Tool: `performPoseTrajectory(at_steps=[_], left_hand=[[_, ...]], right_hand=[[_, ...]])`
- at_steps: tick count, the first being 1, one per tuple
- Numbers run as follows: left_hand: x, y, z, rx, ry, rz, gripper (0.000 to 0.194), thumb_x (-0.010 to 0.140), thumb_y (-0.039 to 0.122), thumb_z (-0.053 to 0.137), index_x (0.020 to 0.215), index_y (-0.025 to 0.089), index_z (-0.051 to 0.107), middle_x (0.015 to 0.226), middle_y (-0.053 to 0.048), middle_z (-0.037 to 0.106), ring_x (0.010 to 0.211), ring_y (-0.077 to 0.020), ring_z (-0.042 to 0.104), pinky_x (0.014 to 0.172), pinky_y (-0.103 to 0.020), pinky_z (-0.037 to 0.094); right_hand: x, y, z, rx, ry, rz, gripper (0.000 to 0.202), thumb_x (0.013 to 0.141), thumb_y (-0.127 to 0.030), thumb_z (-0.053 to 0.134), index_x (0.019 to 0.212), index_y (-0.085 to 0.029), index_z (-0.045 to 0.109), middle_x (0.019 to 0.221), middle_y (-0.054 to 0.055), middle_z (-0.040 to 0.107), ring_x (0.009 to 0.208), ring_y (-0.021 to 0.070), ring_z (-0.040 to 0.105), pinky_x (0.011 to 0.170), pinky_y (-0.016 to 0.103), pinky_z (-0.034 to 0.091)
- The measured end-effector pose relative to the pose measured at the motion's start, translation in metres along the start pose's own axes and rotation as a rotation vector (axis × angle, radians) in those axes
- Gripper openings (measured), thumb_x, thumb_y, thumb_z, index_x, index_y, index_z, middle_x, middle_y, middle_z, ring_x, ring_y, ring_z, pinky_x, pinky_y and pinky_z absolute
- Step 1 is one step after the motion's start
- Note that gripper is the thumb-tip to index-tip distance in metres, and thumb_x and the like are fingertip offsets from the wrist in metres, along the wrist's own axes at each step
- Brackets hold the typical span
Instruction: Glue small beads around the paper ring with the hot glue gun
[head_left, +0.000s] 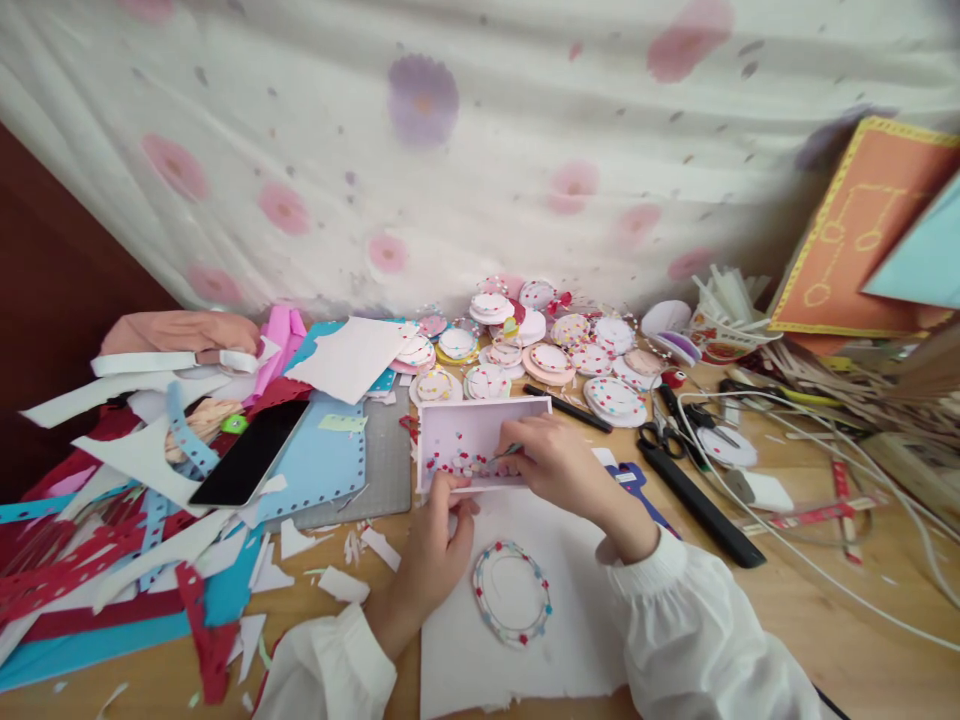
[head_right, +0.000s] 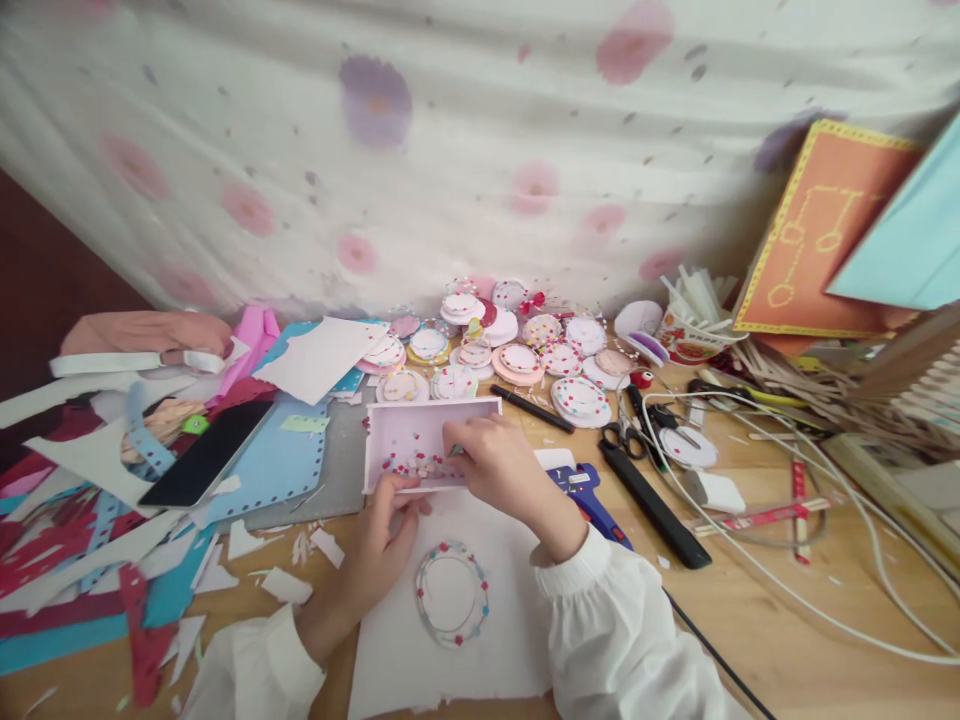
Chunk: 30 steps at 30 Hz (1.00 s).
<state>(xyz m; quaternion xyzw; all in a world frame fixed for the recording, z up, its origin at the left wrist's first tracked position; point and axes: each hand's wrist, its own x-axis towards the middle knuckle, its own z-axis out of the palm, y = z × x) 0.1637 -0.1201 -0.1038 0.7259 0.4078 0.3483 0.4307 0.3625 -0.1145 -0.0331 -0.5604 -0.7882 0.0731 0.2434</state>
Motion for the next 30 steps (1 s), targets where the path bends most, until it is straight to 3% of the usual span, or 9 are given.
performPoseTrajectory(at_steps=[4,10,19,30], left_hand=[[0.0002,0.0039,-0.0004,0.011,-0.003,-0.006,0.019,0.084,0.010,0.044,0.099,0.022,0.045,0.087,-0.004,0.066,0.087,-0.0220,0.066,0.077,-0.034,0.049],[0.0005,0.0022,-0.0001,-0.005,-0.010,-0.005,0.022,0.084,0.009,0.044,0.101,0.021,0.045,0.087,-0.004,0.066,0.087,-0.0213,0.066,0.078,-0.034,0.049],[0.0007,0.0064,-0.0010,-0.005,0.002,-0.032,0.020,0.082,0.010,0.047,0.098,0.022,0.047,0.089,-0.005,0.067,0.087,-0.0214,0.066,0.075,-0.032,0.051],[-0.0002,0.0013,-0.0005,-0.015,-0.014,-0.003,0.025,0.081,0.007,0.047,0.102,0.021,0.047,0.091,-0.006,0.065,0.089,-0.0212,0.065,0.081,-0.035,0.050]], right_hand=[[0.0004,-0.0007,0.0032,-0.003,0.017,-0.004,0.013,0.080,-0.008,0.060,0.075,-0.020,0.058,0.065,0.000,0.061,0.064,0.0148,0.055,0.064,0.025,0.034],[0.0007,-0.0008,0.0007,0.102,0.029,0.001,0.016,0.078,-0.003,0.059,0.080,-0.019,0.060,0.071,0.001,0.063,0.069,0.0157,0.058,0.065,0.024,0.036],[0.0002,0.0026,0.0005,0.002,0.024,-0.002,0.011,0.078,-0.009,0.063,0.076,-0.020,0.061,0.065,0.000,0.062,0.065,0.0154,0.057,0.065,0.025,0.035],[0.0011,-0.0036,0.0041,0.045,0.036,-0.049,0.011,0.080,-0.010,0.062,0.077,-0.021,0.061,0.066,0.000,0.062,0.065,0.0153,0.056,0.066,0.026,0.035]])
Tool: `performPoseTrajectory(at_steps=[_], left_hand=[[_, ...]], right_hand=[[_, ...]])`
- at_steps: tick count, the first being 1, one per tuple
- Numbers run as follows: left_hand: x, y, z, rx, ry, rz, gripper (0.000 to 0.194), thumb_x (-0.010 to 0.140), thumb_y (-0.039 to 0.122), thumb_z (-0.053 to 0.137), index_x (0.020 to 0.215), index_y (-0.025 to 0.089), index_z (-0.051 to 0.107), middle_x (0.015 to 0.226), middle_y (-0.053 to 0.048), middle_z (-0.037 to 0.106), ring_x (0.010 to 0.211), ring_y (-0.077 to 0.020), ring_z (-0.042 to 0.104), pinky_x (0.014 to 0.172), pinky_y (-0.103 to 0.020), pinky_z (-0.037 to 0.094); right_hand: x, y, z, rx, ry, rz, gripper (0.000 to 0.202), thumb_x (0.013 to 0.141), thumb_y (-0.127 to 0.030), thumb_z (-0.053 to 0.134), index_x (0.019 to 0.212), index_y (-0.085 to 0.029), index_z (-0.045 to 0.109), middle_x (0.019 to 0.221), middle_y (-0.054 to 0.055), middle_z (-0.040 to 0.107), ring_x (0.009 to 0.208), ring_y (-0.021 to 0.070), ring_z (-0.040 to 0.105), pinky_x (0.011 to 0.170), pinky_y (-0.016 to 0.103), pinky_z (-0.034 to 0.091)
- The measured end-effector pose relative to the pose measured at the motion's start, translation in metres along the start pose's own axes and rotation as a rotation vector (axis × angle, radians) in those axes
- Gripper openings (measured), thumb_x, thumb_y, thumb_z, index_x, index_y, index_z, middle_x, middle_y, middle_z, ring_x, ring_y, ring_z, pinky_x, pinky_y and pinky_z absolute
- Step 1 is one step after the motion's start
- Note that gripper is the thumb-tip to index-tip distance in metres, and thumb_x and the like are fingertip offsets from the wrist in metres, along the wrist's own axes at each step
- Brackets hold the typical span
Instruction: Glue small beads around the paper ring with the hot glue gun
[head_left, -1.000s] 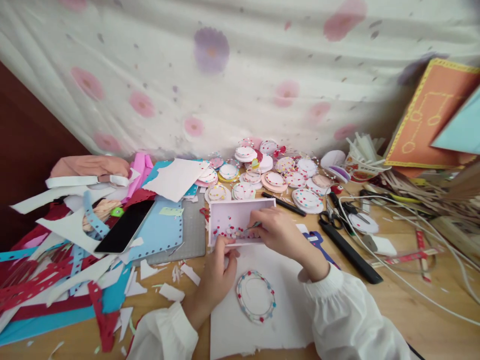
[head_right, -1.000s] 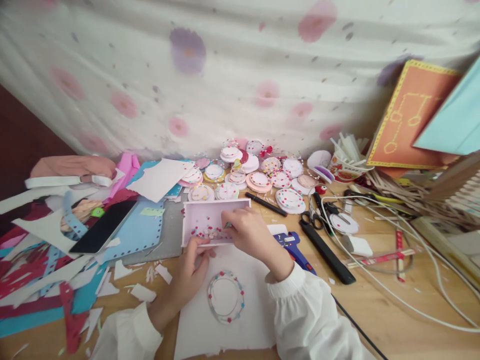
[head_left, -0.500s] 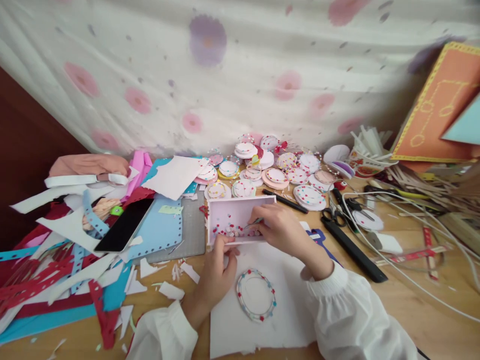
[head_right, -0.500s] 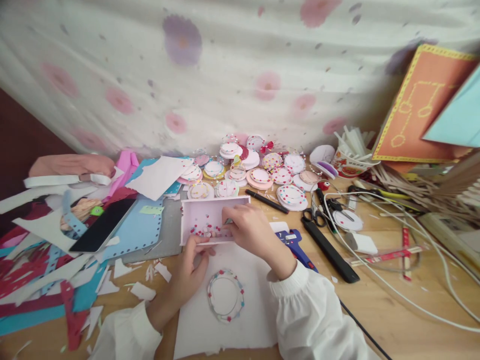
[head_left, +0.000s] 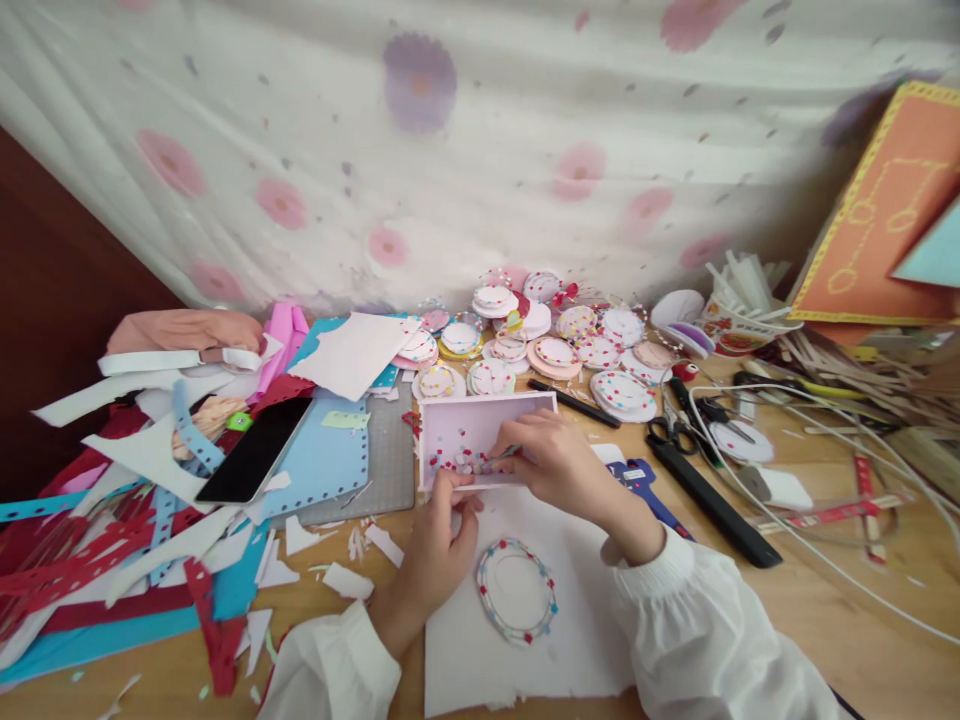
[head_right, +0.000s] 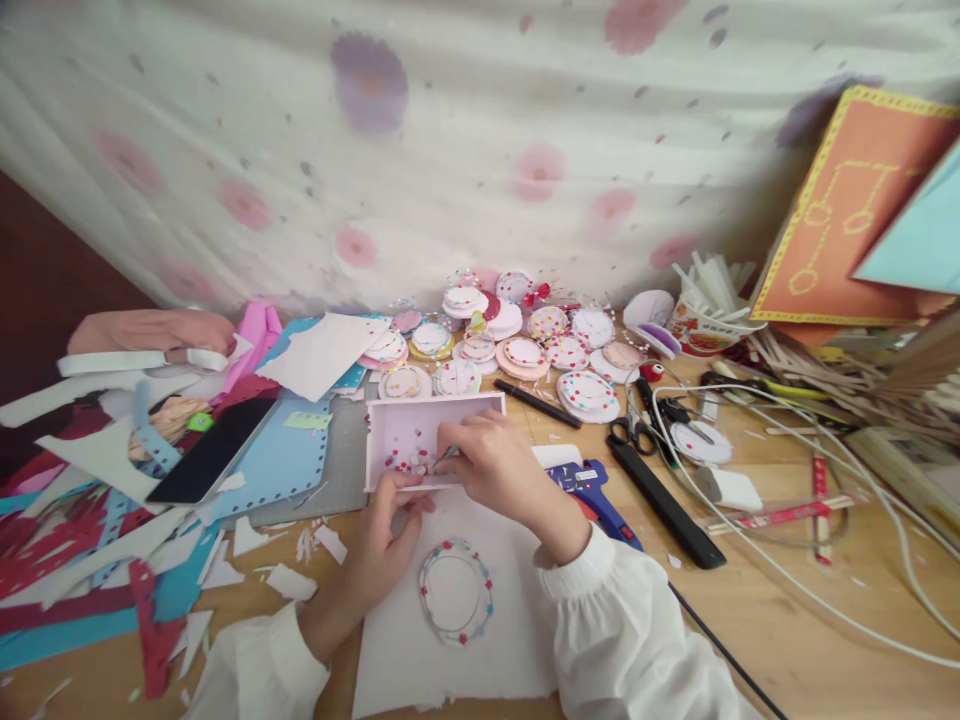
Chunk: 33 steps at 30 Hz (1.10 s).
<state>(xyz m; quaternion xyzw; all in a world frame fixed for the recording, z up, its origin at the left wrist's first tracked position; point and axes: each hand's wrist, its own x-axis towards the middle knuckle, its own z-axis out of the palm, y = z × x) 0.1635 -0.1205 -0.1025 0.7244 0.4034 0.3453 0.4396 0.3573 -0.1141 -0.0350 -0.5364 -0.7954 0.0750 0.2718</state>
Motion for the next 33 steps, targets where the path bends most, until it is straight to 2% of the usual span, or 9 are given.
performPoseTrajectory(at_steps=[5,8,11,16,20,23,26,29,33], left_hand=[[-0.001,0.001,0.000,0.005,0.004,-0.021,0.024,0.082,0.008,0.047,0.102,0.021,0.047,0.091,-0.005,0.065,0.090,-0.0212,0.065,0.080,-0.034,0.050],[-0.001,0.000,0.000,-0.002,-0.003,-0.034,0.024,0.082,0.008,0.047,0.102,0.022,0.047,0.091,-0.004,0.066,0.091,-0.0212,0.065,0.080,-0.033,0.050],[0.000,-0.001,0.000,-0.009,-0.005,-0.024,0.027,0.080,0.007,0.048,0.103,0.022,0.047,0.089,-0.004,0.066,0.089,-0.0213,0.065,0.080,-0.034,0.050],[0.001,0.000,0.001,-0.001,0.003,-0.011,0.024,0.082,0.007,0.047,0.100,0.022,0.047,0.095,-0.005,0.066,0.089,-0.0203,0.066,0.079,-0.033,0.050],[-0.001,-0.001,0.000,0.001,-0.004,-0.012,0.027,0.081,0.007,0.047,0.103,0.022,0.045,0.092,-0.004,0.066,0.090,-0.0205,0.066,0.080,-0.034,0.050],[-0.002,-0.002,0.000,0.017,-0.006,-0.019,0.027,0.081,0.007,0.046,0.104,0.022,0.044,0.089,-0.004,0.066,0.090,-0.0210,0.065,0.082,-0.035,0.050],[-0.002,-0.003,0.000,0.018,-0.015,-0.012,0.028,0.082,0.006,0.045,0.105,0.022,0.044,0.090,-0.004,0.065,0.090,-0.0207,0.065,0.082,-0.036,0.050],[-0.001,-0.002,0.000,0.023,-0.013,-0.005,0.027,0.082,0.006,0.045,0.104,0.022,0.044,0.092,-0.005,0.065,0.090,-0.0205,0.065,0.082,-0.035,0.050],[-0.001,0.002,-0.001,0.041,-0.011,-0.019,0.027,0.082,0.007,0.045,0.105,0.021,0.045,0.094,-0.006,0.065,0.091,-0.0205,0.066,0.081,-0.035,0.051]], right_hand=[[0.000,0.004,-0.001,-0.106,0.106,-0.003,0.012,0.083,-0.009,0.056,0.077,-0.019,0.060,0.068,0.002,0.063,0.070,0.0184,0.057,0.074,0.032,0.035],[0.000,0.006,-0.007,-0.057,0.162,0.002,0.011,0.084,-0.013,0.056,0.077,-0.020,0.059,0.072,0.003,0.065,0.075,0.0192,0.058,0.076,0.032,0.035],[0.000,0.003,-0.009,-0.002,0.125,-0.021,0.013,0.083,-0.010,0.056,0.077,-0.020,0.060,0.070,0.002,0.063,0.073,0.0180,0.057,0.077,0.031,0.035],[0.001,-0.003,0.000,-0.015,0.005,-0.069,0.012,0.079,-0.009,0.058,0.075,-0.020,0.061,0.064,0.000,0.058,0.066,0.0156,0.053,0.075,0.030,0.032],[0.000,0.000,-0.001,-0.083,0.064,-0.038,0.017,0.079,-0.004,0.052,0.076,-0.019,0.060,0.066,0.001,0.059,0.068,0.0163,0.054,0.081,0.033,0.031],[0.000,0.001,-0.006,-0.072,0.105,-0.010,0.015,0.081,-0.008,0.053,0.077,-0.019,0.060,0.069,0.002,0.060,0.071,0.0175,0.054,0.084,0.035,0.031],[0.001,-0.001,-0.006,-0.014,0.059,-0.009,0.008,0.081,-0.013,0.059,0.076,-0.020,0.061,0.069,0.002,0.059,0.072,0.0175,0.054,0.080,0.033,0.032],[0.001,-0.002,-0.003,-0.041,-0.015,-0.028,0.009,0.080,-0.012,0.062,0.074,-0.019,0.061,0.067,0.001,0.057,0.068,0.0164,0.053,0.079,0.032,0.032],[0.000,0.002,-0.008,-0.098,0.010,0.014,0.009,0.078,-0.012,0.063,0.074,-0.019,0.062,0.070,0.003,0.059,0.077,0.0199,0.055,0.082,0.034,0.033]])
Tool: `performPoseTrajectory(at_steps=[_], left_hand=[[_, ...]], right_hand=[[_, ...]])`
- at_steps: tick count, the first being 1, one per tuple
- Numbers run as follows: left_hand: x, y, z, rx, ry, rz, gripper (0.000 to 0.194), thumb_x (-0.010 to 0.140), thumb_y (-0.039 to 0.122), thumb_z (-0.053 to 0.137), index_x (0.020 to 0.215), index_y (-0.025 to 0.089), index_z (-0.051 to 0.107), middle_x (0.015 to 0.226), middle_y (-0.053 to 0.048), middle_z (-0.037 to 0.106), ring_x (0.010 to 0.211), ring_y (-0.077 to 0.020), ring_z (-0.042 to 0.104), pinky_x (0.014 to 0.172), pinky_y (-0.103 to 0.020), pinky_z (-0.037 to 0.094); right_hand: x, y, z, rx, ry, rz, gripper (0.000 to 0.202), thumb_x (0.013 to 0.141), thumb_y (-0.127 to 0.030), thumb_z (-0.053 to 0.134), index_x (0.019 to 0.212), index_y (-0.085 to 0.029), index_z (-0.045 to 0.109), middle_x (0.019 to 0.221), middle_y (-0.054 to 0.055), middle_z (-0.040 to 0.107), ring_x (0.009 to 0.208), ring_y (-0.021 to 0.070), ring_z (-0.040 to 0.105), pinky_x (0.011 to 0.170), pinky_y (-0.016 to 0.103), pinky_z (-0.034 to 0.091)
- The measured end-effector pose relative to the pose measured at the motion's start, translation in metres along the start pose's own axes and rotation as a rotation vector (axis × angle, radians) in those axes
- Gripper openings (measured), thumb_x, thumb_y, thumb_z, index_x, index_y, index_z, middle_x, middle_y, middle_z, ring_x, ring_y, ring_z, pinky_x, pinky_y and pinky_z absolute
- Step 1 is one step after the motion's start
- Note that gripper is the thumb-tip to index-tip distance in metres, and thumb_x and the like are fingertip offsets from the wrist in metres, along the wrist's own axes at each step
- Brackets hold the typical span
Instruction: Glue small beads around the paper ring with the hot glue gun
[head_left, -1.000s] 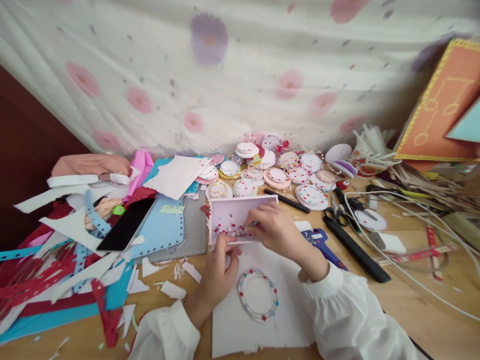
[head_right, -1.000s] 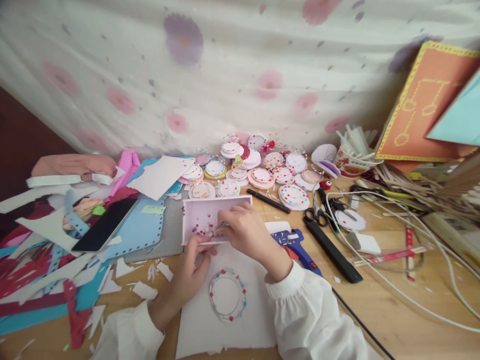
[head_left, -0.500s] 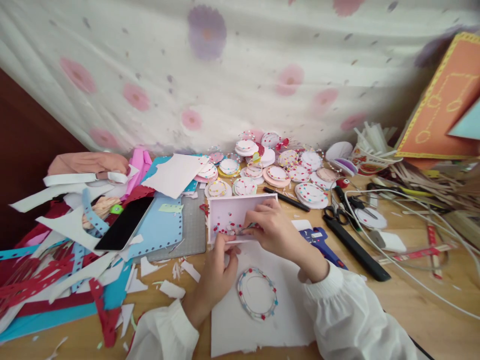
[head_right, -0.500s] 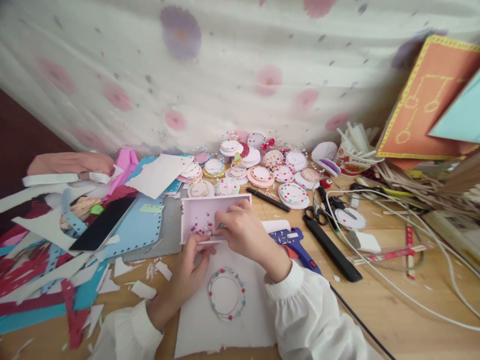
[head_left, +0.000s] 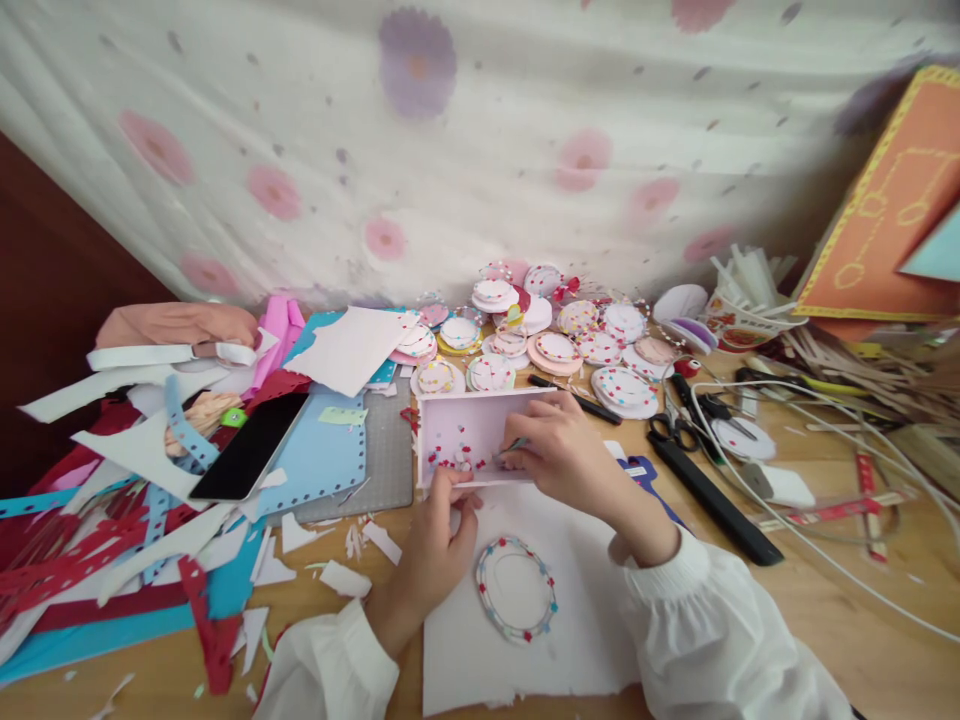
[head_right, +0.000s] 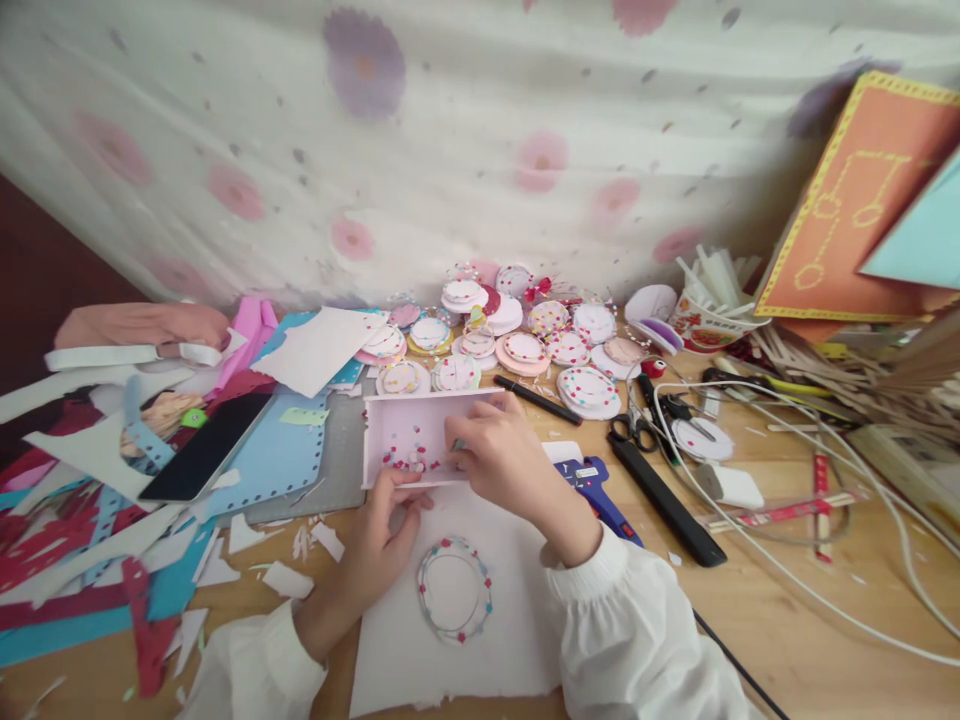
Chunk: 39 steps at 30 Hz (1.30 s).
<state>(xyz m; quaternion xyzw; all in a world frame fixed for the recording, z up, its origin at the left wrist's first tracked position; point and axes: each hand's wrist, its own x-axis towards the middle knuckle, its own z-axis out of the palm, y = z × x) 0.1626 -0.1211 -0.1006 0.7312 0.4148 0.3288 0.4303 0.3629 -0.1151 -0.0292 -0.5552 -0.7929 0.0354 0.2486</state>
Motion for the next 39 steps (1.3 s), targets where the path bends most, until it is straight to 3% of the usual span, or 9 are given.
performPoseTrajectory(at_steps=[4,10,16,25,31,39], left_hand=[[-0.001,0.002,-0.001,-0.010,-0.010,0.000,0.027,0.083,0.007,0.045,0.106,0.020,0.044,0.090,-0.005,0.066,0.090,-0.0199,0.066,0.080,-0.034,0.052],[-0.001,0.000,0.000,-0.004,-0.014,0.009,0.027,0.083,0.006,0.045,0.106,0.021,0.044,0.092,-0.005,0.065,0.091,-0.0191,0.066,0.082,-0.034,0.051],[0.000,-0.002,0.001,0.006,-0.005,-0.011,0.030,0.082,0.005,0.044,0.107,0.021,0.044,0.095,-0.005,0.065,0.092,-0.0193,0.065,0.082,-0.035,0.050],[-0.001,0.000,0.001,-0.014,0.007,0.021,0.029,0.081,0.005,0.046,0.105,0.021,0.045,0.092,-0.003,0.065,0.089,-0.0184,0.066,0.080,-0.033,0.051],[0.000,-0.002,0.001,-0.001,0.001,0.042,0.030,0.082,0.004,0.045,0.106,0.021,0.044,0.094,-0.004,0.065,0.090,-0.0178,0.066,0.082,-0.033,0.051],[0.000,-0.003,0.001,-0.012,0.004,0.038,0.031,0.082,0.004,0.045,0.106,0.022,0.044,0.091,-0.003,0.065,0.089,-0.0178,0.066,0.081,-0.032,0.051]], right_hand=[[-0.002,0.004,-0.014,0.015,0.038,0.053,0.007,0.079,-0.013,0.062,0.078,-0.020,0.062,0.078,0.005,0.063,0.083,0.0219,0.055,0.082,0.035,0.033],[-0.003,0.005,-0.014,0.032,-0.049,0.041,0.006,0.078,-0.015,0.065,0.075,-0.020,0.062,0.073,0.004,0.061,0.081,0.0221,0.055,0.082,0.035,0.034],[-0.001,0.003,-0.010,0.043,0.112,0.048,0.010,0.078,-0.009,0.061,0.079,-0.019,0.062,0.078,0.003,0.063,0.079,0.0194,0.057,0.082,0.035,0.031],[-0.002,0.003,-0.012,0.017,-0.063,0.011,0.009,0.076,-0.011,0.066,0.072,-0.019,0.062,0.070,0.003,0.058,0.080,0.0214,0.054,0.085,0.036,0.033],[-0.002,0.005,-0.009,0.009,-0.073,0.039,0.008,0.077,-0.012,0.065,0.073,-0.019,0.062,0.072,0.004,0.058,0.085,0.0234,0.054,0.085,0.037,0.033],[0.000,0.003,-0.006,0.012,-0.094,-0.003,0.011,0.076,-0.008,0.060,0.073,-0.019,0.060,0.070,0.002,0.058,0.075,0.0181,0.055,0.088,0.037,0.031]])
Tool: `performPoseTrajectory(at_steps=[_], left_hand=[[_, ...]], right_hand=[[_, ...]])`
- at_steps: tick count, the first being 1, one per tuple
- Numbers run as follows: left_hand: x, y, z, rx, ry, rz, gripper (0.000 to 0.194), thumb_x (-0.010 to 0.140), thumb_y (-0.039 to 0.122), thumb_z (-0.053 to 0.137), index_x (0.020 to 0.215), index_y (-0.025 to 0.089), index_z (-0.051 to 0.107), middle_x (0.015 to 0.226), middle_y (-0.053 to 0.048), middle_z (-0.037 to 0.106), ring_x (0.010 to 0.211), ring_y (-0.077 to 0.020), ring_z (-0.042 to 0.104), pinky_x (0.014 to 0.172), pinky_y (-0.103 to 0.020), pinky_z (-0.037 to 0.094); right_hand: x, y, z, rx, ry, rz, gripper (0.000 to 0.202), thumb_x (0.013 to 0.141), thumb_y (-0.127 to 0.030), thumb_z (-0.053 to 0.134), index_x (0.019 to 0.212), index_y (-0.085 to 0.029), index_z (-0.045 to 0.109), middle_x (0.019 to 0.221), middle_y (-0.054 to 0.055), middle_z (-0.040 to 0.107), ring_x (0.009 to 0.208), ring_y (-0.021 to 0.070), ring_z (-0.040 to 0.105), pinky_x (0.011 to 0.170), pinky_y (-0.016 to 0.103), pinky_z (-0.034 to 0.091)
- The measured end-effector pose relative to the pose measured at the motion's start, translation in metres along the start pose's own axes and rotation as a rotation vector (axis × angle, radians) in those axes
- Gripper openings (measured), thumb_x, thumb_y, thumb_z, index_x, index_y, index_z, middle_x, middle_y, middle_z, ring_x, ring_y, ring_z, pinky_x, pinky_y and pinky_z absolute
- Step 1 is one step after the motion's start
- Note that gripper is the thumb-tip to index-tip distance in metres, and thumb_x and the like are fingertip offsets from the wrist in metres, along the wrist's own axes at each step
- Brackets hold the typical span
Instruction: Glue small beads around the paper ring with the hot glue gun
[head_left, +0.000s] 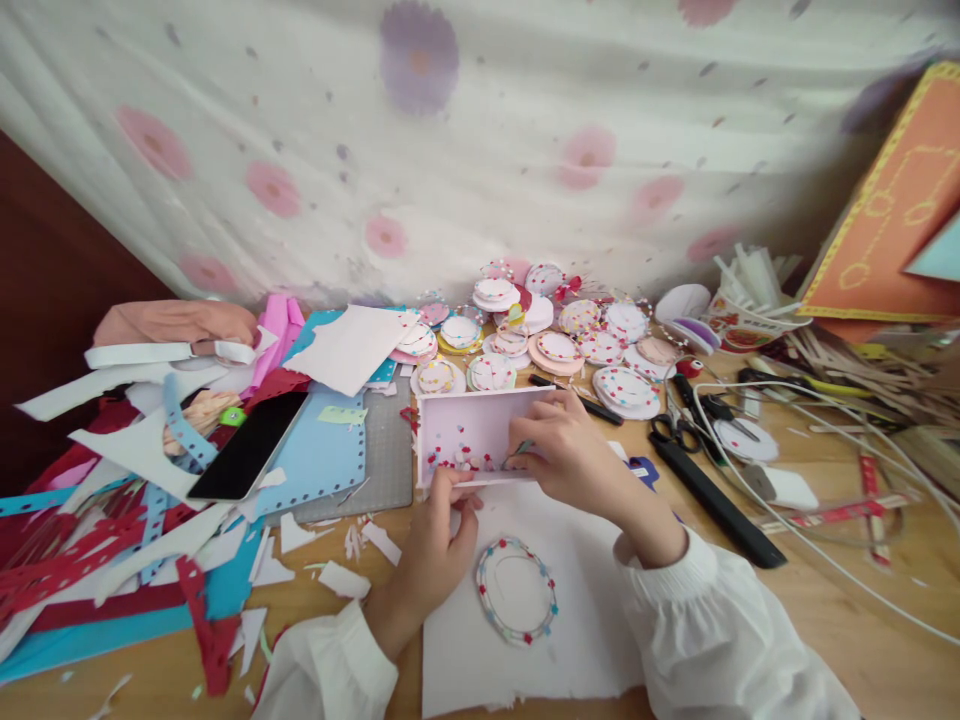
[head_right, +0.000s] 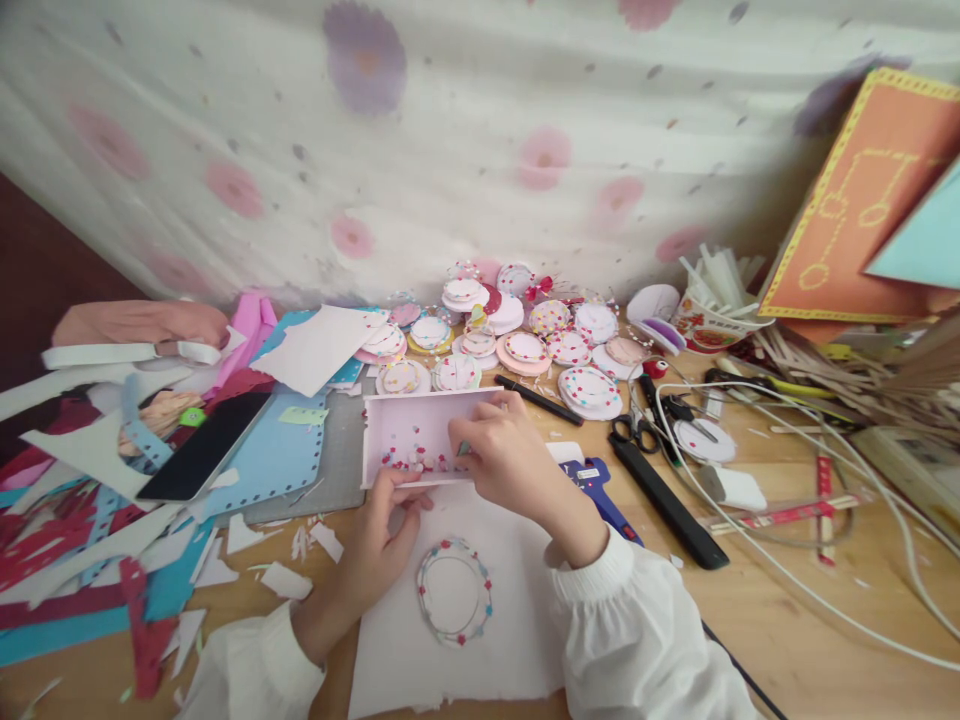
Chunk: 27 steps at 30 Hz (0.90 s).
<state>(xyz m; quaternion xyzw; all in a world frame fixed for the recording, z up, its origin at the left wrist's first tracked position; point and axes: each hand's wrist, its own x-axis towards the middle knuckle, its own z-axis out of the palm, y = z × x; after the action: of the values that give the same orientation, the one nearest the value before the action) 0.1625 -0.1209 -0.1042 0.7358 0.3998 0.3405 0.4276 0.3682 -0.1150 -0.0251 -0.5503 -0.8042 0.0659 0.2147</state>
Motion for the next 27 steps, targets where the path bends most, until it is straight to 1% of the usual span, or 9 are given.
performPoseTrajectory(at_steps=[5,11,15,17,19,23,25,27], left_hand=[[0.000,-0.001,0.000,-0.022,-0.003,-0.007,0.031,0.081,0.004,0.045,0.108,0.021,0.044,0.091,-0.004,0.065,0.090,-0.0185,0.066,0.082,-0.033,0.051],[0.001,-0.001,0.001,-0.064,0.004,-0.019,0.031,0.081,0.005,0.048,0.108,0.021,0.046,0.095,-0.005,0.066,0.089,-0.0186,0.066,0.082,-0.034,0.051],[0.001,-0.001,0.001,-0.051,-0.001,-0.025,0.030,0.081,0.006,0.048,0.107,0.021,0.046,0.095,-0.005,0.066,0.091,-0.0191,0.065,0.084,-0.035,0.050],[0.000,-0.002,0.001,-0.048,-0.001,-0.034,0.031,0.081,0.006,0.047,0.108,0.021,0.046,0.094,-0.004,0.066,0.090,-0.0194,0.065,0.084,-0.036,0.049],[0.000,-0.002,0.001,-0.043,-0.005,-0.041,0.033,0.081,0.006,0.047,0.110,0.021,0.045,0.095,-0.005,0.066,0.089,-0.0193,0.065,0.085,-0.037,0.049],[0.000,-0.001,0.000,-0.046,-0.006,-0.024,0.036,0.082,0.005,0.047,0.113,0.021,0.044,0.099,-0.005,0.067,0.088,-0.0181,0.066,0.085,-0.037,0.049],[0.000,0.000,0.000,-0.050,-0.011,-0.007,0.038,0.082,0.004,0.046,0.116,0.022,0.043,0.103,-0.006,0.067,0.087,-0.0170,0.065,0.085,-0.037,0.050],[0.001,0.000,0.000,-0.049,-0.023,0.009,0.043,0.083,0.003,0.044,0.121,0.023,0.041,0.106,-0.006,0.066,0.086,-0.0157,0.065,0.086,-0.037,0.049]], right_hand=[[-0.001,-0.001,0.003,-0.017,0.020,-0.017,0.011,0.075,-0.008,0.059,0.073,-0.019,0.060,0.070,0.002,0.059,0.075,0.0180,0.055,0.088,0.037,0.030],[0.000,-0.010,0.007,-0.098,0.038,-0.078,0.016,0.075,-0.005,0.054,0.069,-0.019,0.057,0.064,0.001,0.056,0.072,0.0173,0.054,0.089,0.038,0.030],[-0.001,-0.010,0.004,-0.067,0.040,-0.068,0.016,0.075,-0.005,0.054,0.069,-0.019,0.058,0.065,0.001,0.057,0.072,0.0176,0.054,0.088,0.039,0.031],[-0.003,-0.006,-0.002,-0.017,0.092,-0.031,0.013,0.077,-0.008,0.058,0.072,-0.020,0.061,0.069,0.002,0.059,0.074,0.0184,0.055,0.088,0.039,0.033],[-0.005,-0.002,-0.010,0.036,0.174,0.015,0.010,0.078,-0.011,0.061,0.074,-0.021,0.062,0.073,0.003,0.061,0.076,0.0189,0.056,0.087,0.039,0.034],[-0.010,0.000,-0.023,0.140,0.335,0.058,0.008,0.079,-0.016,0.066,0.076,-0.022,0.062,0.074,0.002,0.063,0.076,0.0194,0.057,0.084,0.040,0.038],[-0.015,-0.001,-0.023,0.202,0.407,0.063,0.007,0.080,-0.018,0.068,0.077,-0.023,0.062,0.075,0.002,0.066,0.076,0.0200,0.059,0.082,0.040,0.039],[-0.025,-0.003,-0.018,0.284,0.493,0.073,0.007,0.080,-0.019,0.068,0.079,-0.024,0.063,0.076,0.002,0.069,0.075,0.0199,0.061,0.078,0.040,0.042]])
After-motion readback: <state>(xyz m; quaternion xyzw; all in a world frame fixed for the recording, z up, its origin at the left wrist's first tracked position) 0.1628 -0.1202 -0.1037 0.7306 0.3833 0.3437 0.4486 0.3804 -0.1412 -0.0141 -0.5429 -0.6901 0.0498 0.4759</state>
